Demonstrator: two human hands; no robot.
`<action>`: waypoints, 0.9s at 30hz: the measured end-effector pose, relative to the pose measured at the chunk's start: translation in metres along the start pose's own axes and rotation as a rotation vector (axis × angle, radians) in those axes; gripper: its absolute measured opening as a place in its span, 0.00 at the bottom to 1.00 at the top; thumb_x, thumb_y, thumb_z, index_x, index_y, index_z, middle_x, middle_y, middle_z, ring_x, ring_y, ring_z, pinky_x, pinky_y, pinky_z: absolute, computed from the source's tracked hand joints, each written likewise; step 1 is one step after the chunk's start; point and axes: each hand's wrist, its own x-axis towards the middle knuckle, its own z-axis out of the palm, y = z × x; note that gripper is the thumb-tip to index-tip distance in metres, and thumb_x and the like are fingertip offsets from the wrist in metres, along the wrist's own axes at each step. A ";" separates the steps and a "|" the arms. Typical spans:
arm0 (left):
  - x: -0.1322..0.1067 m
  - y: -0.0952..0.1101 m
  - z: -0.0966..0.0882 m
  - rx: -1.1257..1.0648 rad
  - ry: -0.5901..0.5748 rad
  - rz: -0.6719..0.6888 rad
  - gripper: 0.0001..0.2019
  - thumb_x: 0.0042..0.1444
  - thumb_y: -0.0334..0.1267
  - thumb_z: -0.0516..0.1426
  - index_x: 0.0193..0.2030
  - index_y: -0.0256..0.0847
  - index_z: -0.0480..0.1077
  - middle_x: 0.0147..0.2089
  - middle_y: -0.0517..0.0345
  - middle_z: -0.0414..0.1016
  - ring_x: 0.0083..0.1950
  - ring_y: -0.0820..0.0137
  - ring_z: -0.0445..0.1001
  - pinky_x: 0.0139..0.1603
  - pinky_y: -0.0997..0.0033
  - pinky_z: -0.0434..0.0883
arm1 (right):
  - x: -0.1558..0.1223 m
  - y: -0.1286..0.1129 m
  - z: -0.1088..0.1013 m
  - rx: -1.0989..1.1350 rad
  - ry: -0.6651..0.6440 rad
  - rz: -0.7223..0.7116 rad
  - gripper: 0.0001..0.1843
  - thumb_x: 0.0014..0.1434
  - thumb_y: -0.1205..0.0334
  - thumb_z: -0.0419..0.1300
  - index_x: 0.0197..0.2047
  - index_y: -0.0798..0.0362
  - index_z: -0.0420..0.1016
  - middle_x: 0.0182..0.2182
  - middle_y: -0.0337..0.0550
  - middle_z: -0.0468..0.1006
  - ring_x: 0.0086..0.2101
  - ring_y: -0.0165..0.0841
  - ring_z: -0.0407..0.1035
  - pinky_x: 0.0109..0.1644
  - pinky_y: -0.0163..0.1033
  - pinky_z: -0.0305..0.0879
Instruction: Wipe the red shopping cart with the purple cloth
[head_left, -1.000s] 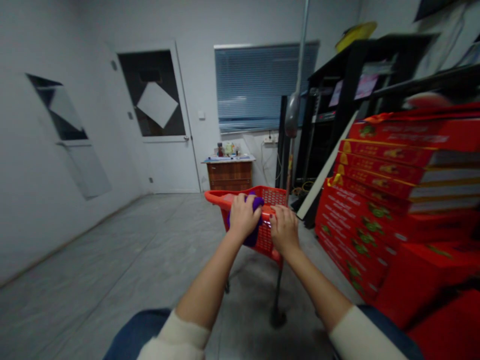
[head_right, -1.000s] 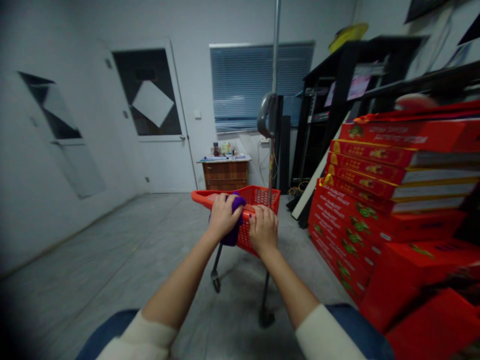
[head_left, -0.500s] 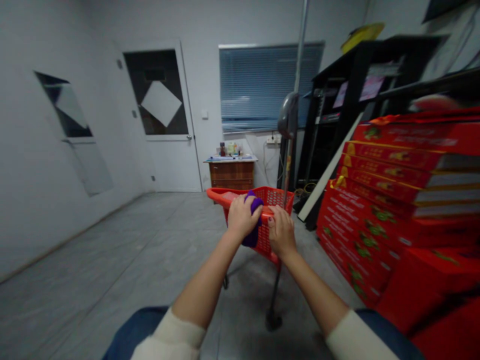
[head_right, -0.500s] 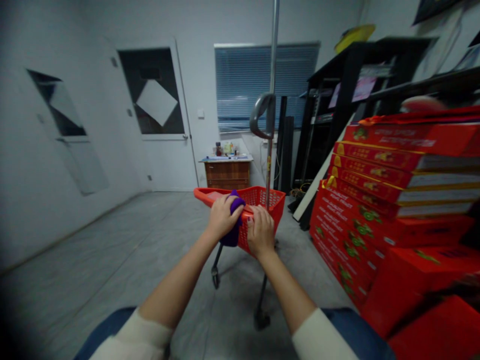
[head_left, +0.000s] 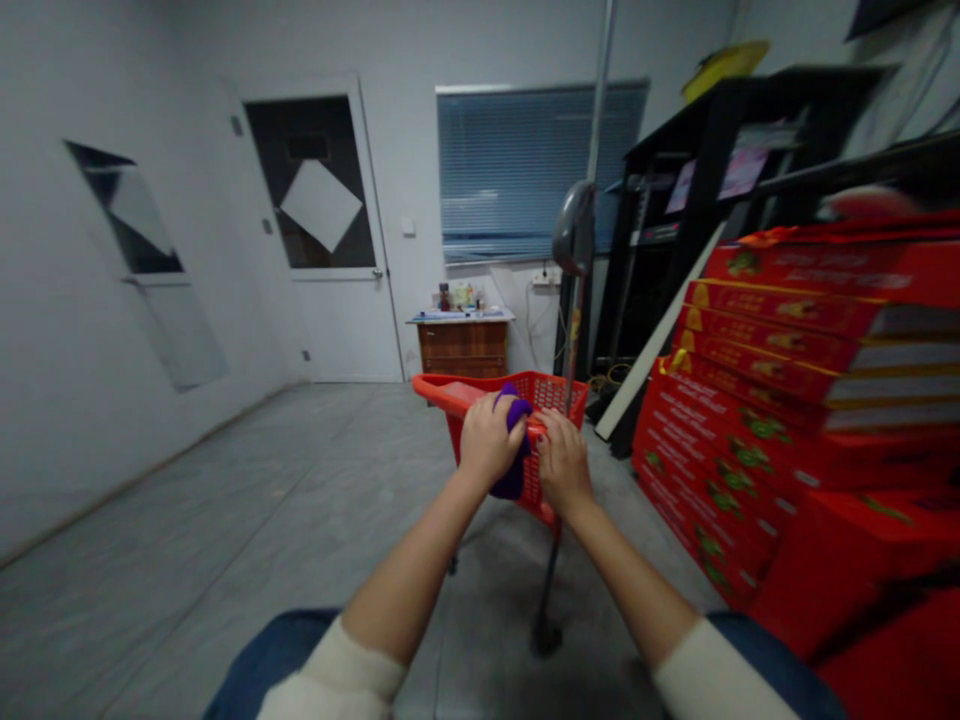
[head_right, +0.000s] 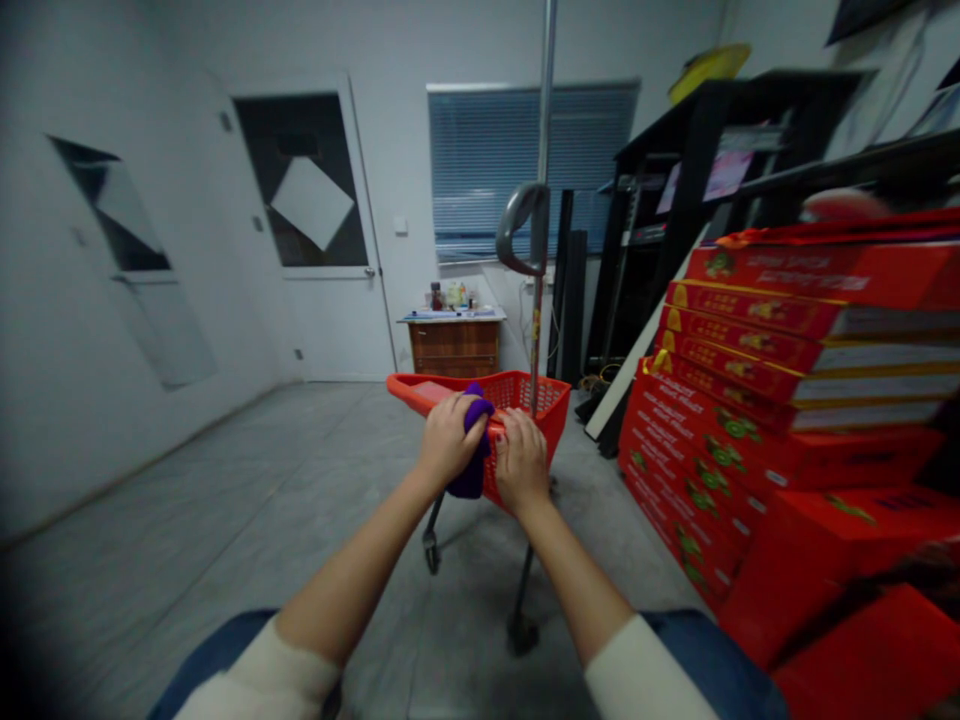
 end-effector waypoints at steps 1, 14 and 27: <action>-0.001 0.000 -0.001 -0.018 -0.019 0.041 0.15 0.63 0.43 0.54 0.54 0.42 0.69 0.55 0.51 0.73 0.57 0.63 0.70 0.62 0.61 0.65 | -0.001 0.001 -0.002 -0.011 -0.016 -0.009 0.22 0.69 0.58 0.42 0.60 0.51 0.67 0.58 0.51 0.72 0.60 0.39 0.62 0.64 0.50 0.57; 0.000 -0.007 -0.008 0.006 -0.007 -0.053 0.14 0.63 0.42 0.55 0.53 0.43 0.69 0.55 0.51 0.73 0.56 0.62 0.71 0.61 0.61 0.66 | -0.005 -0.015 0.011 -0.025 0.020 -0.038 0.26 0.70 0.56 0.42 0.68 0.48 0.56 0.65 0.51 0.64 0.65 0.41 0.55 0.65 0.54 0.54; 0.002 -0.001 -0.018 0.094 -0.090 -0.036 0.12 0.63 0.43 0.55 0.51 0.43 0.70 0.49 0.52 0.74 0.51 0.62 0.72 0.55 0.63 0.68 | -0.001 0.098 0.031 0.027 -0.150 0.099 0.48 0.62 0.28 0.30 0.69 0.55 0.52 0.63 0.62 0.64 0.62 0.49 0.59 0.60 0.59 0.60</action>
